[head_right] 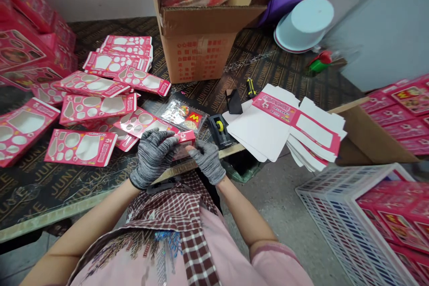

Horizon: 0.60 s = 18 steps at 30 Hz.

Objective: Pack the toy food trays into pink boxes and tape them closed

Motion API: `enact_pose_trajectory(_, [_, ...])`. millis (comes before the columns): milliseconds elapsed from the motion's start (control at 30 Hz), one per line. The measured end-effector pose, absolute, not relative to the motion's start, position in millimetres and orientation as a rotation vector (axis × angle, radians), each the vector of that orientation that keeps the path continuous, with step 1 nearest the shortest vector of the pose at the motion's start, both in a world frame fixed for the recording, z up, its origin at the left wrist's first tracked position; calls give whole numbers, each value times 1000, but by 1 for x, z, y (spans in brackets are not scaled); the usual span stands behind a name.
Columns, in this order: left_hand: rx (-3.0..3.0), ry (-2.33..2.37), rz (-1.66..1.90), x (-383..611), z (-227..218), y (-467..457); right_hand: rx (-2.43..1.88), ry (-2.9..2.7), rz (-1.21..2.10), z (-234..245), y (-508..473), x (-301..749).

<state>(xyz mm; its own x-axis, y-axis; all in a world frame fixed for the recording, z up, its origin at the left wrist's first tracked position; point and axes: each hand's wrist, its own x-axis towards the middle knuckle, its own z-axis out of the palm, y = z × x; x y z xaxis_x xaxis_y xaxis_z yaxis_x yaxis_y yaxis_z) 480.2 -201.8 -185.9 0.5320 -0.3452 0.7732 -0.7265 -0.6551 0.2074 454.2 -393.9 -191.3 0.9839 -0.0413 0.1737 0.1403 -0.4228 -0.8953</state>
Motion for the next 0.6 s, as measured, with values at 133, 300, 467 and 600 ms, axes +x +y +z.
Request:
enact_pose_trajectory(133, [2119,-955,822,456,-184,-194,-2113,-213,-376,-222,-409,450])
enact_pose_trajectory(300, [1848,-571,183,437,-189,-148,-2009,-549,-70,-254,-426,444])
enact_pose_trajectory(467, [1932,-632,148,433,-192,-130,-1995,-568,-32,-259,-419,449])
enact_pose_trajectory(600, [2287,-985,476,426,-181,-156,-2066,-573,-14,-237,-405,450])
